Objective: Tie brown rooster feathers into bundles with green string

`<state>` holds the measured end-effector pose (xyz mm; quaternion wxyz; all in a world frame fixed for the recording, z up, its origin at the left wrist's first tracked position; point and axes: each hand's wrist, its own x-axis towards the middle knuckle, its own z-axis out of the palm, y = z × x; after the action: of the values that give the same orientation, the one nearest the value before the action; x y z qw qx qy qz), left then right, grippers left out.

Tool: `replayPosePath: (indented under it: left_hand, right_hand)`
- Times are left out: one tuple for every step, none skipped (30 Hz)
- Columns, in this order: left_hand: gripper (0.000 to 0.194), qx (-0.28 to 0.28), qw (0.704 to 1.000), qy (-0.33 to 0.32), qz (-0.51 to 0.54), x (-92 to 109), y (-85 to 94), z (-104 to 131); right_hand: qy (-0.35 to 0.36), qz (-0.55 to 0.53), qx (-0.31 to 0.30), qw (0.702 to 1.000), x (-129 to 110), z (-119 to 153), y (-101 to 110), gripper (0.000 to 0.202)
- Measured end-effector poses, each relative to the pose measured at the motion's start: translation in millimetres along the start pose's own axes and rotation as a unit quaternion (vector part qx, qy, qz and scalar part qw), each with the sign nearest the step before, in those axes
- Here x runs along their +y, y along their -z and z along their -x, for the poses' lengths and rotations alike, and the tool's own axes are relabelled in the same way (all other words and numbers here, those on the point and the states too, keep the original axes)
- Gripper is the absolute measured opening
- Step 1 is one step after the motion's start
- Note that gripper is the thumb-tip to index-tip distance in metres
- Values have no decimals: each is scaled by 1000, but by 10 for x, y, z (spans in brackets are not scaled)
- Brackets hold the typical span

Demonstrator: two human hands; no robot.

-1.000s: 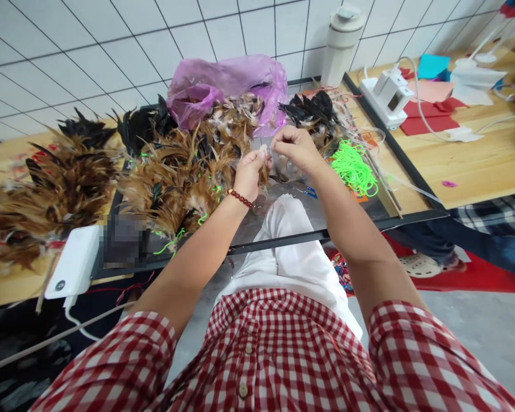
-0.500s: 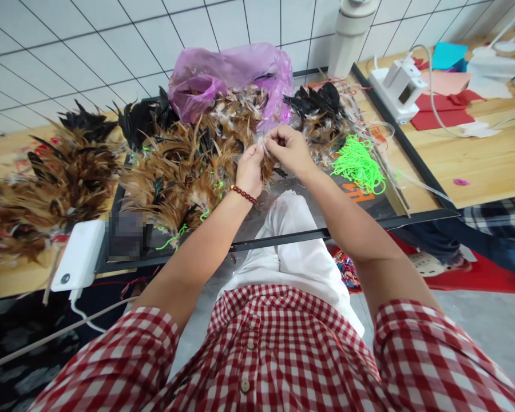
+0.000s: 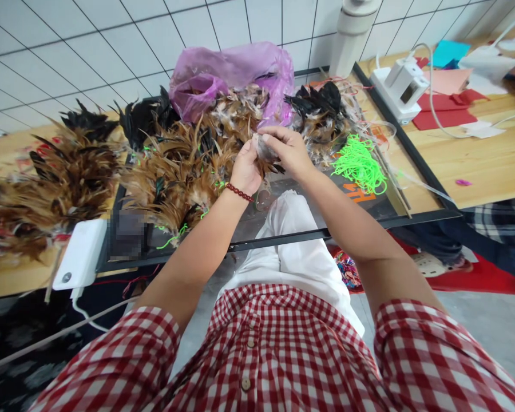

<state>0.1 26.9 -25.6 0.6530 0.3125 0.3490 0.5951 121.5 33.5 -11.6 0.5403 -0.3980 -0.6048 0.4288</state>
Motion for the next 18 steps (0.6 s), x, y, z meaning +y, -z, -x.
replayPosePath:
  left_hand:
    - [16, -12, 1000, 8, -2, 5, -11, 19]
    - [15, -23, 1000, 17, -7, 6, -23, 40]
    - [15, -30, 999, 25, -13, 3, -34, 59]
    - [17, -37, 999, 34, -20, -2, -43, 76]
    - [19, -46, 998, 42, -28, -10, -50, 89]
    - [20, -56, 997, 47, -36, -18, -54, 99]
    - [21, -64, 996, 49, -44, -25, -55, 105]
    - [23, -68, 995, 49, -52, -30, -54, 107]
    - [25, -69, 995, 47, -59, -32, -52, 107]
    - [27, -68, 995, 45, -63, -30, -50, 106]
    - [29, -67, 995, 45, -65, -24, -48, 106]
    - [31, -68, 994, 49, -64, -13, -48, 108]
    - [32, -73, 994, 56, -61, 0, -51, 113]
    - [33, -82, 993, 67, -57, 15, -55, 122]
    - [34, -93, 991, 79, -52, 28, -62, 132]
    - [34, -101, 990, 89, -48, 37, -69, 143]
    - [32, -106, 989, 95, -45, 42, -75, 152]
    - [30, -105, 989, 96, -44, 40, -79, 158]
  right_hand:
    - [-7, -19, 4, 1000, -10, -5, 12, 47]
    - [-11, -35, 7, 999, -20, -8, 25, 49]
    - [-15, -46, 7, 999, -32, -9, 41, 51]
    - [-21, -52, -1, 998, -42, -10, 56, 52]
    - [-25, -56, -8, 998, -50, -11, 72, 53]
    - [-26, -59, -13, 998, -55, -12, 86, 55]
    - [-23, -59, -16, 998, -58, -13, 97, 56]
    - [-19, -56, -18, 998, -58, -13, 107, 57]
    - [-13, -50, -18, 999, -57, -13, 115, 59]
    - [-8, -42, -16, 999, -55, -12, 121, 60]
    - [-4, -33, -14, 999, -54, -9, 127, 61]
    - [-1, -24, -12, 1000, -53, -6, 132, 62]
    - [2, -16, -11, 1000, -54, -3, 138, 61]
    - [5, -8, -9, 1000, -54, -1, 144, 61]
    - [10, 1, -7, 1000, -52, -1, 151, 59]
    - [16, 12, -4, 1000, -49, -5, 157, 58]
    - [26, 25, -1, 999, -42, -12, 163, 57]
    - [38, 40, 2, 998, -32, -23, 169, 57]
